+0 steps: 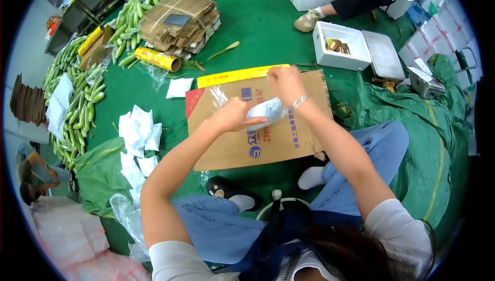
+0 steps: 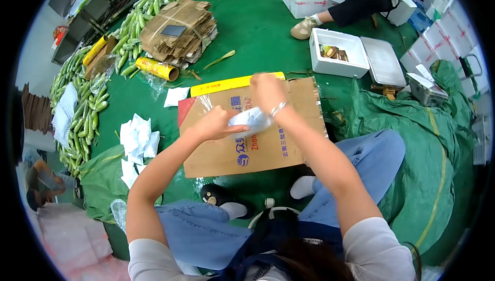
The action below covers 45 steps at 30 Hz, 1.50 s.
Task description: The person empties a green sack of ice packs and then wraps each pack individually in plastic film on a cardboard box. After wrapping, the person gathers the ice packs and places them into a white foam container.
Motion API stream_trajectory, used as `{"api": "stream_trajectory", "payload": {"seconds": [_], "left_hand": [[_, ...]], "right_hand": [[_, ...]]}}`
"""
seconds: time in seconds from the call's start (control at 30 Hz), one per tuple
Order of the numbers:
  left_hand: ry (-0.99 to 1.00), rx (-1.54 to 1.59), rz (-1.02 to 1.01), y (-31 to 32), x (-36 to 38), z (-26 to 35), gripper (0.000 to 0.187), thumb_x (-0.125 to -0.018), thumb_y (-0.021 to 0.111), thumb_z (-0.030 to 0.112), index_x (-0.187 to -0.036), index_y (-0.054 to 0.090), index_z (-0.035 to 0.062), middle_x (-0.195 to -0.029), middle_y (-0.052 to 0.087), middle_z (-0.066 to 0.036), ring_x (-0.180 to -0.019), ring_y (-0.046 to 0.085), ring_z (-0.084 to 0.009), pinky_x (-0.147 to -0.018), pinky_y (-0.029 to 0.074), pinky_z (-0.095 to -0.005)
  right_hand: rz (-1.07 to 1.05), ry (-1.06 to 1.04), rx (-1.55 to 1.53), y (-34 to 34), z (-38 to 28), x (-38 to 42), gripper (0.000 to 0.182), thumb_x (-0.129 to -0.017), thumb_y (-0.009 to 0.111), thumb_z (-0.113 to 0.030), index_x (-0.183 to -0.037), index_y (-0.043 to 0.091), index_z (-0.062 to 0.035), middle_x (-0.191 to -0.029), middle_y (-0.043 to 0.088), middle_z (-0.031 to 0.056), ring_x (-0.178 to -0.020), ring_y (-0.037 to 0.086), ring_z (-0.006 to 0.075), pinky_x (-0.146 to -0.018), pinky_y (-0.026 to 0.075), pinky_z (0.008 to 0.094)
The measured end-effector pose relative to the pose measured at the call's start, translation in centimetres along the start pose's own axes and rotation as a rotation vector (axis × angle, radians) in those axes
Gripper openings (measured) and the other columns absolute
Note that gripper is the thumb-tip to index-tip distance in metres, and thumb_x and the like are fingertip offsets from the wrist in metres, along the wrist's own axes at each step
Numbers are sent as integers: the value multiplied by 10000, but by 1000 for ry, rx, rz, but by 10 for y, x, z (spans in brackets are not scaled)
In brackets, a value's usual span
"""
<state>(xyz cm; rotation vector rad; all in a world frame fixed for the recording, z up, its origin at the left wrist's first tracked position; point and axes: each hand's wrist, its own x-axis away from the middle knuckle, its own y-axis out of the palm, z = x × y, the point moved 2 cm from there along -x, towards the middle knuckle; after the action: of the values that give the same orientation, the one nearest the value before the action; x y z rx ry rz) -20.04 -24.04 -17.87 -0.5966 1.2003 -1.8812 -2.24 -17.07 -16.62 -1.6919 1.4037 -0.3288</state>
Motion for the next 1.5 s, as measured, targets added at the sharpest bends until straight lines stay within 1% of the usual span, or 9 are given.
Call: {"api": "stream_trajectory", "payload": {"seconds": [0.1, 0.17, 0.4, 0.47, 0.57, 0.7, 0.93, 1.2, 1.5], "left_hand": [[-302, 433, -320, 10, 18, -7, 498, -904, 550, 510, -843, 679, 33, -542, 585, -106, -510, 566, -230, -537, 471, -370], [-374, 422, -519, 35, 23, -25, 518, -937, 504, 485, -899, 689, 2, -620, 620, -68, -598, 549, -159, -591, 467, -332], [-492, 743, -607, 102, 28, -40, 441, -935, 518, 383, -1030, 678, -17, -1041, 655, -125, -942, 583, -215, -833, 451, -348], [85, -295, -175, 75, 36, -7, 454, -910, 526, 392, -1130, 635, 10, -1042, 618, -159, -967, 585, -294, -831, 444, -400], [-9, -219, 251, 33, 34, 44, 491, -823, 635, 418, -1116, 589, 26, -947, 588, -159, -912, 590, -312, -820, 457, -401], [-109, -323, 221, 39, 25, 41, 636, -761, 677, 498, -1183, 525, 47, -918, 618, -140, -837, 627, -302, -725, 493, -414], [-315, 87, -41, 40, -10, -32, 615, -790, 559, 657, -904, 719, 73, -747, 663, -191, -647, 646, -351, -605, 512, -431], [-353, 1927, -289, 149, 39, 27, 562, -984, 408, 469, -1401, 420, 92, -1372, 472, -46, -1185, 497, -140, -997, 411, -320], [-596, 1623, -1044, 167, 184, 179, 481, -950, 450, 515, -1262, 560, 165, -1169, 628, -13, -974, 618, -108, -839, 511, -310]], "right_hand": [[-440, 36, 26, 2, -30, 79, 356, -752, 616, -88, -1105, 611, -46, -994, 645, 233, -917, 628, 391, -816, 509, 438], [-313, -439, 25, -17, -38, 138, 678, -734, 680, -162, -1327, 401, 11, -1283, 492, 265, -1200, 484, 392, -1026, 380, 448], [-523, -321, 182, 27, -11, 178, 902, -656, 757, -281, -1357, 320, 80, -1378, 367, 291, -1312, 345, 409, -1101, 287, 443], [-703, -268, -13, 34, 6, 163, 991, -589, 768, -314, -1359, 304, 102, -1365, 388, 303, -1280, 396, 385, -1075, 339, 397], [-1503, 42, -164, 34, 13, 84, 900, -616, 740, -270, -1368, 360, 47, -1364, 428, 250, -1261, 434, 339, -1031, 388, 352], [-1028, -20, -662, 61, 53, 27, 763, -694, 682, -238, -1378, 425, -18, -1321, 511, 174, -1195, 509, 256, -994, 412, 323], [-1262, 644, -846, 76, 35, 5, 751, -852, 610, -541, -1326, 472, 25, -1327, 518, 120, -1178, 508, 184, -1012, 380, 313], [-1079, 45, -932, 132, 62, 62, 504, -973, 493, -273, -1413, 394, -46, -1496, 327, 96, -1400, 248, 221, -1149, 173, 344], [-772, -374, -308, 67, 15, 94, 475, -917, 564, -273, -1319, 489, -33, -1405, 426, 186, -1347, 337, 335, -1113, 252, 400]]}}
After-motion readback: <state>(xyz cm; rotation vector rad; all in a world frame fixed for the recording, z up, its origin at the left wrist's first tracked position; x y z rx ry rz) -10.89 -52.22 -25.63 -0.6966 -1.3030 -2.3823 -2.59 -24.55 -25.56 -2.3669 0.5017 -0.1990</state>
